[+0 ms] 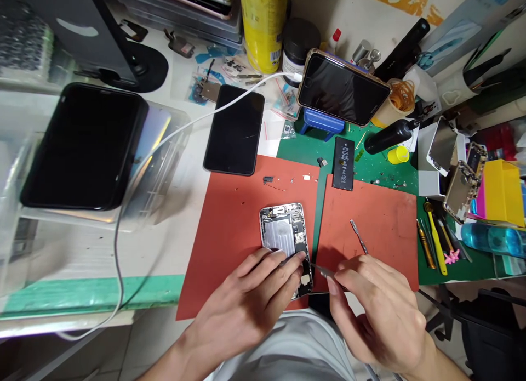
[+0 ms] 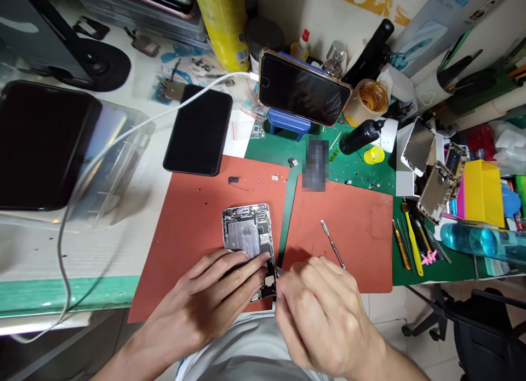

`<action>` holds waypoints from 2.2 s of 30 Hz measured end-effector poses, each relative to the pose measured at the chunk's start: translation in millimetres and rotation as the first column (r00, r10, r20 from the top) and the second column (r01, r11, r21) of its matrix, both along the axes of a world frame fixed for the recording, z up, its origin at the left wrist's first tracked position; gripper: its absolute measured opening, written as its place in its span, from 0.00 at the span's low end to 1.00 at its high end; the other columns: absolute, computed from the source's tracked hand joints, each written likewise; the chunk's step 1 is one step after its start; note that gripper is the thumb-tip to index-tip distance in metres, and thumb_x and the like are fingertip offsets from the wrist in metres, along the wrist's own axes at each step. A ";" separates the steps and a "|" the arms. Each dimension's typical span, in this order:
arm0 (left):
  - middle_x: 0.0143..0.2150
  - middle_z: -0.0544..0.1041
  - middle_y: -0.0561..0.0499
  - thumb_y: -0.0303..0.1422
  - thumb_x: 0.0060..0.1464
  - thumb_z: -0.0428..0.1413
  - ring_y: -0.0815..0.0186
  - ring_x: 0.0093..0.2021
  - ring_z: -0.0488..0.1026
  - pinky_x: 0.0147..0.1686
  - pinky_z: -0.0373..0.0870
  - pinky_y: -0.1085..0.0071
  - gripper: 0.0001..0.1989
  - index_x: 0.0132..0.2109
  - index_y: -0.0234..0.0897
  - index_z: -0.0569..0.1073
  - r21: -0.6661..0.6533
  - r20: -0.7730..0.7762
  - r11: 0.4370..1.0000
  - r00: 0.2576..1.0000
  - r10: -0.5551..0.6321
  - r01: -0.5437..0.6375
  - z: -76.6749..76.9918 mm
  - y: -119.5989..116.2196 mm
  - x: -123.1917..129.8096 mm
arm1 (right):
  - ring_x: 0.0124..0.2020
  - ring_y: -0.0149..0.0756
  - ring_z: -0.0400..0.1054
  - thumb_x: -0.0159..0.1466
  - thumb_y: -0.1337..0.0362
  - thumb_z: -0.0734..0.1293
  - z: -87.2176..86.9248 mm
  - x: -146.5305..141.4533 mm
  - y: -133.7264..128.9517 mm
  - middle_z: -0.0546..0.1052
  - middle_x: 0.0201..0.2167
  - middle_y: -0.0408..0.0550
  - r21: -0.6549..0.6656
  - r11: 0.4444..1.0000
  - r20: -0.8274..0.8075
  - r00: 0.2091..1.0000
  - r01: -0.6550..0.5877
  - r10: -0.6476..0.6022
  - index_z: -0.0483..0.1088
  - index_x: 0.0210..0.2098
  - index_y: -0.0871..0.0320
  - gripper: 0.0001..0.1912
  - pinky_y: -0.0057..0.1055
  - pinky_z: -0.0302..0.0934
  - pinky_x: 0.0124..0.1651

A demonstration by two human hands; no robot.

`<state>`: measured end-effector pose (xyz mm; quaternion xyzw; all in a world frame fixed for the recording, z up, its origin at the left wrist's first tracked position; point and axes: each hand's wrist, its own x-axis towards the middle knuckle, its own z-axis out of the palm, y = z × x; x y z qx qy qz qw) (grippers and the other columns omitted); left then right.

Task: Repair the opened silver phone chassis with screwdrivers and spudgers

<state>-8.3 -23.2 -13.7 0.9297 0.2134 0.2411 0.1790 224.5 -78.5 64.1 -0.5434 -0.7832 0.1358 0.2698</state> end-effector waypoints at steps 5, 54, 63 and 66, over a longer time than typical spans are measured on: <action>0.66 0.79 0.43 0.22 0.69 0.58 0.50 0.59 0.76 0.61 0.70 0.50 0.13 0.58 0.30 0.80 -0.036 0.001 0.999 1.000 -0.004 0.004 -0.9 -0.8 -1.0 | 0.28 0.35 0.59 0.69 0.78 0.68 0.5 -0.7 2.3 0.73 0.28 0.47 -0.008 1.000 0.003 1.000 -0.006 0.006 0.72 0.46 0.64 0.07 0.35 0.58 0.30; 0.68 0.76 0.40 0.19 0.63 0.59 0.51 0.57 0.72 0.60 0.68 0.51 0.15 0.54 0.33 0.78 -0.122 -0.007 0.993 1.000 0.009 -0.009 1.7 1.1 0.6 | 0.30 0.36 0.62 0.69 0.78 0.69 4.3 -3.2 2.6 0.74 0.29 0.49 0.025 1.000 0.041 0.999 -0.018 0.017 0.72 0.45 0.65 0.07 0.35 0.57 0.31; 0.68 0.77 0.40 0.20 0.64 0.59 0.53 0.56 0.73 0.60 0.68 0.52 0.13 0.54 0.33 0.79 -0.130 -0.002 0.992 1.000 0.006 -0.006 3.1 2.9 1.2 | 0.30 0.36 0.63 0.71 0.77 0.67 5.6 -3.5 5.8 0.74 0.30 0.48 -0.004 1.000 0.026 1.000 -0.018 0.018 0.71 0.45 0.63 0.06 0.35 0.57 0.31; 0.68 0.77 0.40 0.21 0.66 0.59 0.53 0.56 0.73 0.60 0.68 0.51 0.13 0.54 0.34 0.79 -0.128 -0.008 0.992 1.000 0.010 -0.011 2.4 2.1 1.0 | 0.26 0.33 0.58 0.72 0.75 0.69 5.6 -3.7 4.2 0.70 0.26 0.42 -0.007 1.000 0.089 0.996 0.017 -0.016 0.72 0.44 0.63 0.04 0.35 0.54 0.29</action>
